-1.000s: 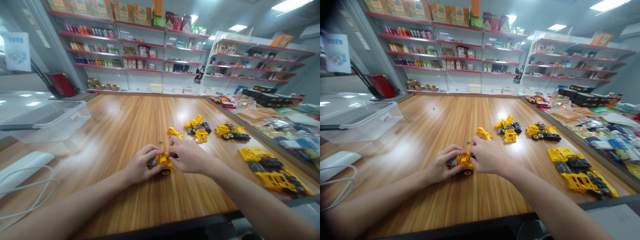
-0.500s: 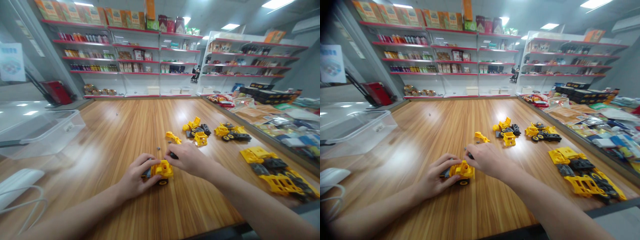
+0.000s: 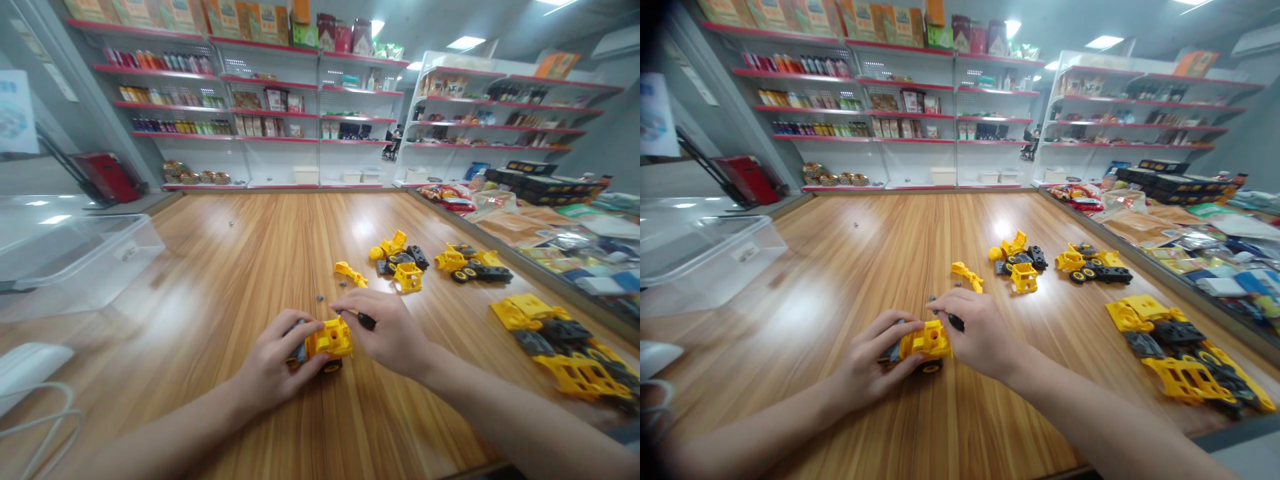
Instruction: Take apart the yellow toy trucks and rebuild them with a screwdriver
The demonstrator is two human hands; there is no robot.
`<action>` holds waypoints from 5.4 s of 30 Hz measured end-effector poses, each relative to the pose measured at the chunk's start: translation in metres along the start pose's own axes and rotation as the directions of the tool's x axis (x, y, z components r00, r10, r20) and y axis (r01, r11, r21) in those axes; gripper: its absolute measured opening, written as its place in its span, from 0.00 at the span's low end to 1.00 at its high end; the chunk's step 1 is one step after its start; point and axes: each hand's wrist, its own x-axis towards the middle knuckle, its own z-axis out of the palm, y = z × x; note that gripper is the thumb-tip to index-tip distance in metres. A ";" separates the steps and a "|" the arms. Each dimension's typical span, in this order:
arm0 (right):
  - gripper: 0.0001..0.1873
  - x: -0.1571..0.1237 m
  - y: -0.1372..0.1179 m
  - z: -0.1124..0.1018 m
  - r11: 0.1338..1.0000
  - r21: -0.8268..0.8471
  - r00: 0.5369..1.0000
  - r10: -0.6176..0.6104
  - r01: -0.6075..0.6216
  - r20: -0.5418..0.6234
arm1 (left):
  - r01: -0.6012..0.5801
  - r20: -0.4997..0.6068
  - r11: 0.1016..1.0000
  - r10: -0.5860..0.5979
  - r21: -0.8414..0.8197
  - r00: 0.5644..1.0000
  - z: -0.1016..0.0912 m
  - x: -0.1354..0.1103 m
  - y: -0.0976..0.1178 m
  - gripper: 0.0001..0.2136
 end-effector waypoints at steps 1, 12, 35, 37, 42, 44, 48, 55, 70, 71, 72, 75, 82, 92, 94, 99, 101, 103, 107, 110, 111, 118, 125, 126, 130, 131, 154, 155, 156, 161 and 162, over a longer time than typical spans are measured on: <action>0.12 -0.002 0.000 0.002 1.000 0.013 1.000 0.002 -0.002 -0.015 | 0.006 0.002 1.000 -0.006 0.004 1.000 0.000 0.000 0.001 0.19; 0.08 -0.013 -0.004 0.023 0.994 0.081 0.997 0.074 -0.071 -0.025 | 0.003 -0.013 1.000 -0.003 0.012 1.000 -0.001 -0.004 0.005 0.20; 0.10 -0.012 0.004 0.006 0.997 -0.017 0.966 -0.073 0.080 0.250 | 0.008 -0.006 1.000 -0.008 -0.008 1.000 -0.004 -0.006 0.011 0.21; 0.11 -0.011 0.004 0.004 0.994 -0.029 0.954 -0.095 0.108 0.284 | 0.012 -0.003 1.000 -0.012 -0.009 1.000 -0.004 -0.007 0.010 0.20; 0.14 -0.010 0.001 0.001 0.989 -0.051 0.943 -0.115 0.137 0.313 | 0.009 -0.012 1.000 -0.010 -0.010 1.000 -0.003 -0.006 0.011 0.20; 0.15 -0.010 0.001 0.002 0.990 -0.066 0.944 -0.100 0.126 0.314 | 0.006 -0.012 1.000 -0.006 -0.011 1.000 -0.003 -0.005 0.012 0.20; 0.13 -0.012 0.001 0.002 0.987 -0.101 0.950 -0.087 0.122 0.300 | 0.010 -0.018 1.000 -0.010 -0.007 1.000 -0.001 -0.004 0.014 0.20; 0.20 -0.013 -0.008 -0.005 0.987 -0.093 0.940 -0.092 0.129 0.328 | 0.015 -0.007 0.999 -0.015 -0.035 1.000 0.001 -0.007 0.014 0.20; 0.18 -0.010 -0.006 0.004 0.979 0.202 0.996 0.046 -0.030 -0.072 | 0.029 0.004 0.999 -0.029 -0.027 1.000 -0.002 -0.005 0.018 0.19; 0.19 -0.010 -0.006 0.005 0.975 0.218 0.996 0.053 -0.036 -0.069 | 0.027 0.001 0.999 -0.027 -0.031 1.000 -0.002 -0.005 0.017 0.19; 0.20 -0.011 -0.007 0.007 0.970 0.241 0.996 0.062 -0.044 -0.070 | 0.026 0.002 0.999 -0.026 -0.034 1.000 -0.002 -0.005 0.017 0.19; 0.23 -0.013 -0.005 0.011 0.950 0.304 0.994 0.089 -0.068 -0.056 | 0.042 0.020 0.998 -0.041 -0.042 0.999 -0.002 -0.005 0.017 0.19; 0.23 -0.014 -0.002 0.013 0.969 0.243 0.998 0.043 -0.034 -0.034 | 0.022 0.007 0.999 -0.022 -0.049 1.000 -0.001 -0.007 0.015 0.21; 0.21 -0.011 -0.011 0.008 0.977 0.205 0.998 -0.051 0.059 -0.041 | 0.030 0.018 0.999 -0.030 -0.034 0.999 -0.002 -0.004 0.018 0.20; 0.21 -0.011 -0.012 0.008 0.976 0.209 0.997 -0.057 0.065 -0.045 | 0.034 0.023 0.999 -0.033 -0.039 0.999 -0.002 -0.004 0.018 0.20; 0.20 -0.012 -0.010 0.009 0.975 0.223 1.000 -0.010 0.013 -0.015 | 0.048 0.034 0.998 -0.047 -0.037 0.998 -0.002 -0.005 0.017 0.20; 0.20 -0.012 -0.010 0.010 0.974 0.227 1.000 0.009 -0.007 -0.008 | 0.053 0.036 0.998 -0.052 -0.035 0.998 -0.002 -0.005 0.017 0.20; 0.20 -0.012 -0.010 0.010 0.970 0.242 1.000 0.020 -0.020 0.002 | 0.054 0.038 0.998 -0.052 -0.037 0.998 -0.002 -0.005 0.017 0.20; 0.22 -0.013 -0.011 0.011 0.953 0.294 0.997 0.056 -0.071 0.060 | 0.041 0.025 0.998 -0.040 -0.041 0.999 -0.002 -0.005 0.018 0.19; 0.23 -0.014 -0.010 0.012 0.927 0.357 0.991 0.087 -0.118 0.103 | 0.039 0.014 0.999 -0.038 -0.036 0.999 -0.002 -0.006 0.018 0.19; 0.24 -0.014 -0.010 0.013 0.917 0.375 0.989 0.099 -0.135 0.113 | 0.037 0.012 0.999 -0.036 -0.038 0.999 -0.002 -0.006 0.018 0.18; 0.22 -0.015 -0.007 0.017 0.882 0.436 0.983 0.143 -0.178 0.113 | 0.031 0.007 0.998 -0.031 -0.052 0.999 0.000 -0.007 0.017 0.19; 0.19 -0.015 -0.009 0.015 0.858 0.501 0.993 0.118 -0.114 0.023 | 0.041 0.031 0.998 -0.040 -0.049 0.999 -0.002 -0.005 0.017 0.19; 0.19 -0.015 -0.009 0.015 0.857 0.500 0.992 0.118 -0.123 0.040 | 0.038 0.026 0.998 -0.037 -0.048 0.999 -0.002 -0.005 0.017 0.19; 0.19 -0.016 -0.009 0.016 0.860 0.486 0.987 0.127 -0.158 0.096 | 0.029 0.011 0.999 -0.028 -0.039 1.000 -0.002 -0.005 0.017 0.19; 0.19 -0.016 -0.010 0.016 0.859 0.487 0.987 0.127 -0.158 0.096 | 0.029 0.010 0.999 -0.028 -0.038 1.000 -0.002 -0.005 0.017 0.19; 0.17 -0.017 -0.012 0.018 0.855 0.482 0.981 0.181 -0.191 0.066 | 0.030 0.011 0.998 -0.030 -0.054 1.000 -0.001 -0.007 0.015 0.20; 0.16 -0.017 -0.011 0.019 0.853 0.484 0.980 0.188 -0.196 0.067 | 0.028 0.006 0.998 -0.028 -0.053 1.000 -0.001 -0.007 0.015 0.20; 0.16 -0.017 -0.011 0.019 0.851 0.485 0.979 0.193 -0.200 0.066 | 0.024 -0.001 0.998 -0.024 -0.053 1.000 -0.001 -0.007 0.015 0.20; 0.16 -0.017 -0.012 0.020 0.856 0.475 0.978 0.199 -0.204 0.061 | 0.026 -0.005 0.998 -0.026 -0.055 1.000 0.000 -0.007 0.015 0.20; 0.16 -0.017 -0.012 0.020 0.861 0.467 0.978 0.200 -0.204 0.059 | 0.028 -0.004 0.998 -0.028 -0.055 1.000 0.000 -0.007 0.015 0.20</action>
